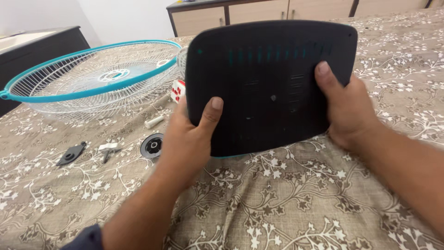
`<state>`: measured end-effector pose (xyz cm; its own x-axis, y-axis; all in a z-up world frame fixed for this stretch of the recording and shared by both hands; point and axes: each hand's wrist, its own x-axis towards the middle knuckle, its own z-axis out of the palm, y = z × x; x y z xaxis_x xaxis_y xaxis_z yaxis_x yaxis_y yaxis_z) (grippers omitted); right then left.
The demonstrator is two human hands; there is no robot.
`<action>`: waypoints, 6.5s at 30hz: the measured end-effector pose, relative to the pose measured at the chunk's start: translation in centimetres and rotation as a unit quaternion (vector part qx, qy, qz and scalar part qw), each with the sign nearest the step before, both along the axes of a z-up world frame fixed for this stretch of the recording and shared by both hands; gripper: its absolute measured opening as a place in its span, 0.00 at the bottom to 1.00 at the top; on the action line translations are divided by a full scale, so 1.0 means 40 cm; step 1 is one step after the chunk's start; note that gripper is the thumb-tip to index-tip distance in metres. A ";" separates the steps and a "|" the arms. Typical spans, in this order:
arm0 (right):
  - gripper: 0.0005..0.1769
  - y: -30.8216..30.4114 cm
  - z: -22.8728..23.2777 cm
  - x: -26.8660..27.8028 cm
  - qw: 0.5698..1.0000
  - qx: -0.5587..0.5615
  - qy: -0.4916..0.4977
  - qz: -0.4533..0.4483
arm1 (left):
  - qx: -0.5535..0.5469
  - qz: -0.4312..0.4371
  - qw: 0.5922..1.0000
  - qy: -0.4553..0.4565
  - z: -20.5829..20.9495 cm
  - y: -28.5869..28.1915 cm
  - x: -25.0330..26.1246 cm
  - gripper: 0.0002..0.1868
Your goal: The person assembles a table fan by connecting internal wires, securing a cylindrical component with a screwdriver, and attaching the rear cover. They then fasten the cover with multiple screws and adjust the motor housing.
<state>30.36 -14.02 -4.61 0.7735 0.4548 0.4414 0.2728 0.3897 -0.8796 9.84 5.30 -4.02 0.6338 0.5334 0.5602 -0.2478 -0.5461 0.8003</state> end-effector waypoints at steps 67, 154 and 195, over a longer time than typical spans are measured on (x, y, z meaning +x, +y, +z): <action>0.40 0.036 0.151 -0.008 0.962 -0.100 -0.139 -0.214 | 0.041 0.063 0.997 -0.007 0.155 0.032 0.067 0.35; 0.31 0.091 0.328 -0.051 0.683 -0.103 -0.628 -0.358 | 0.211 0.168 0.954 -0.128 0.272 0.040 0.108 0.34; 0.41 0.069 0.124 -0.014 0.924 -0.129 -0.096 -0.347 | 0.004 0.073 0.997 0.035 0.102 -0.019 0.044 0.31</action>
